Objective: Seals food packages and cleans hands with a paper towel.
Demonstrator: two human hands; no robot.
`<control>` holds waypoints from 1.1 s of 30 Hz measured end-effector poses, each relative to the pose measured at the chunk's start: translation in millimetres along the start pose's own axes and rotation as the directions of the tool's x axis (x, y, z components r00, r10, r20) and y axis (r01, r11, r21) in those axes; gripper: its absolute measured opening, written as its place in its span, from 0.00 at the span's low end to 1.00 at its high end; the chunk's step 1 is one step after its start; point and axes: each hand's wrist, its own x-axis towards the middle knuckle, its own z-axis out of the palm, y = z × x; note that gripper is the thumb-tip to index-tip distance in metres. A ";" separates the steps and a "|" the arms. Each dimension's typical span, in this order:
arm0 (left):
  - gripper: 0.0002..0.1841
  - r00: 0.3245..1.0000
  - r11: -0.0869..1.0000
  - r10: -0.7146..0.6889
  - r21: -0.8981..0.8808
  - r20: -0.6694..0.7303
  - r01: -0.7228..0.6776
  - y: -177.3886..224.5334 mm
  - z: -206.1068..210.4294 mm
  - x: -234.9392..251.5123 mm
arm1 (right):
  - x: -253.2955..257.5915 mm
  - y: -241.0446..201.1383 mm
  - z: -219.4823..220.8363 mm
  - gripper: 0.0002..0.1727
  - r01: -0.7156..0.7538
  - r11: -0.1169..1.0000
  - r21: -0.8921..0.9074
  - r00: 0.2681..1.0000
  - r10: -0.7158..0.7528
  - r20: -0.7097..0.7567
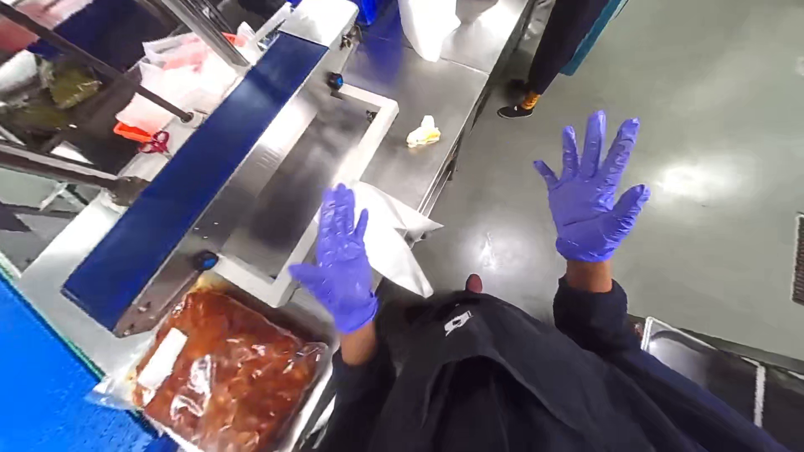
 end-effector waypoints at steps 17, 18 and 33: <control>0.13 0.964 0.643 0.134 0.760 -0.228 0.090 -159.7 53.1 70.7 | 154.6 135.8 -89.8 0.22 -0.698 0.607 -0.379 0.649 0.761 0.024; 0.13 0.958 0.668 0.156 0.740 -0.240 0.077 -167.5 51.5 80.1 | 180.3 156.1 -87.3 0.26 -0.685 0.594 -0.423 0.642 0.766 0.034; 0.22 0.994 0.825 0.111 0.558 -0.014 -0.085 -317.3 126.9 386.2 | 474.3 454.9 -41.1 0.36 -0.463 0.402 -0.790 0.780 0.608 -0.148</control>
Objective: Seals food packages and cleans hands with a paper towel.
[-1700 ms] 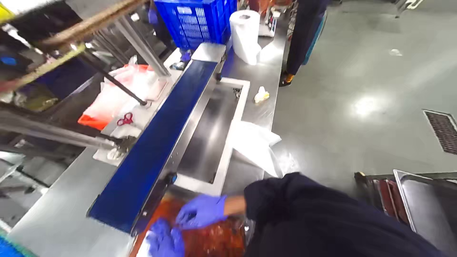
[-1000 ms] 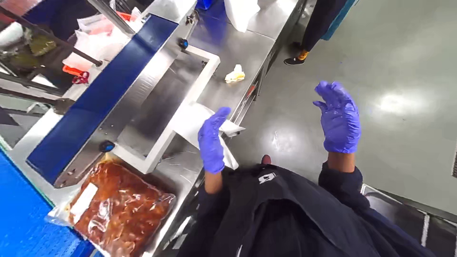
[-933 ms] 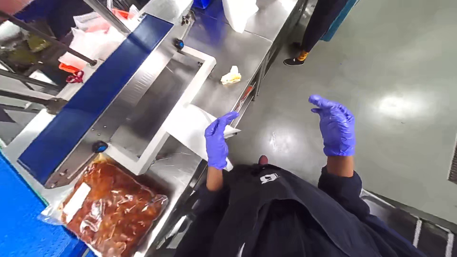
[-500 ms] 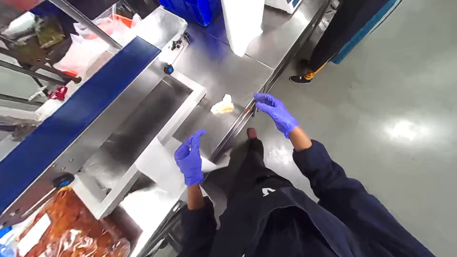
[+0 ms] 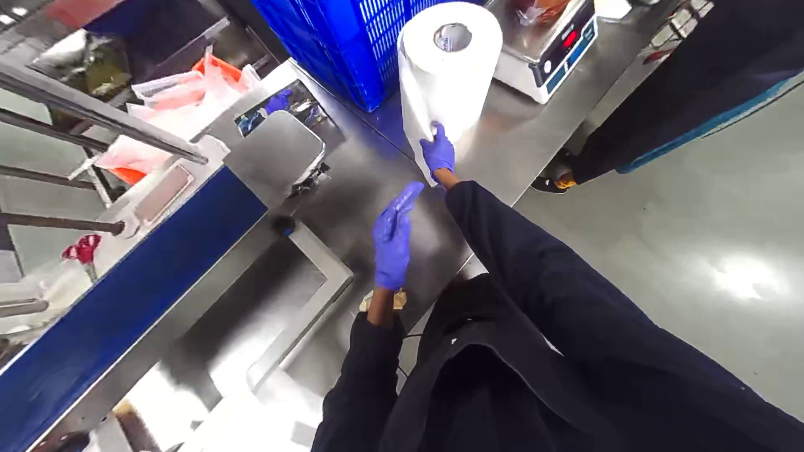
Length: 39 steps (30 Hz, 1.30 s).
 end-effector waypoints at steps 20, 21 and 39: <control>0.38 0.919 0.521 -0.012 0.787 0.394 -0.331 -90.5 106.8 240.0 | 78.1 88.1 -251.6 0.55 0.417 0.901 0.117 0.804 -0.426 0.414; 0.38 0.929 0.519 -0.005 0.795 0.370 -0.314 -89.4 110.2 238.0 | 77.5 73.2 -243.6 0.55 0.450 0.879 0.159 0.793 -0.475 0.381; 0.35 0.943 0.512 0.076 0.799 0.325 -0.316 -105.1 111.4 236.3 | 121.2 171.1 -166.2 0.12 0.871 0.464 -0.164 0.421 -0.530 0.736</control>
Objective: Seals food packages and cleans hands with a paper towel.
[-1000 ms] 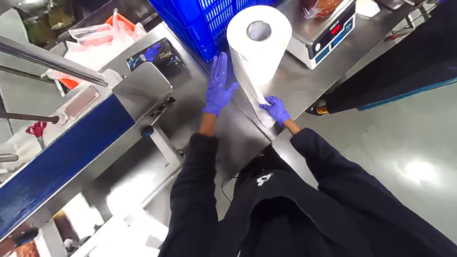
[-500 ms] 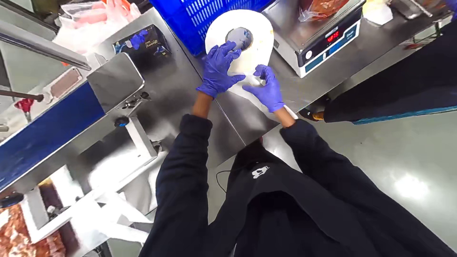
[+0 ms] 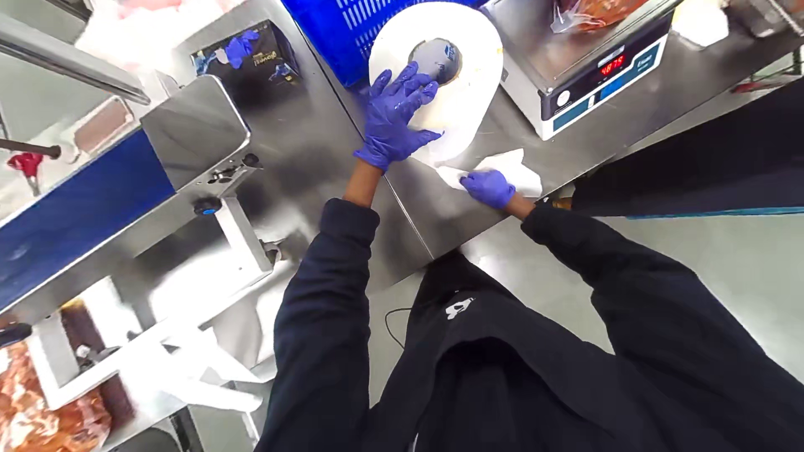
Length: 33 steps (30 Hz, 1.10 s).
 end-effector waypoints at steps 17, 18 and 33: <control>0.29 0.972 0.983 -0.184 -0.001 -0.144 0.186 26.6 7.0 -0.3 | -58.9 -47.3 -5.7 0.12 -0.194 0.715 0.671 0.941 0.328 -0.077; 0.30 0.962 0.978 -0.207 -0.013 -0.177 0.208 37.4 1.5 -9.6 | -56.9 -65.9 -22.3 0.11 -0.148 0.567 0.810 0.931 0.357 -0.080; 0.11 0.356 0.178 -0.932 -0.774 0.065 0.607 208.7 -72.1 -259.7 | 10.4 -304.5 14.9 0.43 0.462 0.441 0.770 0.885 -0.174 -0.432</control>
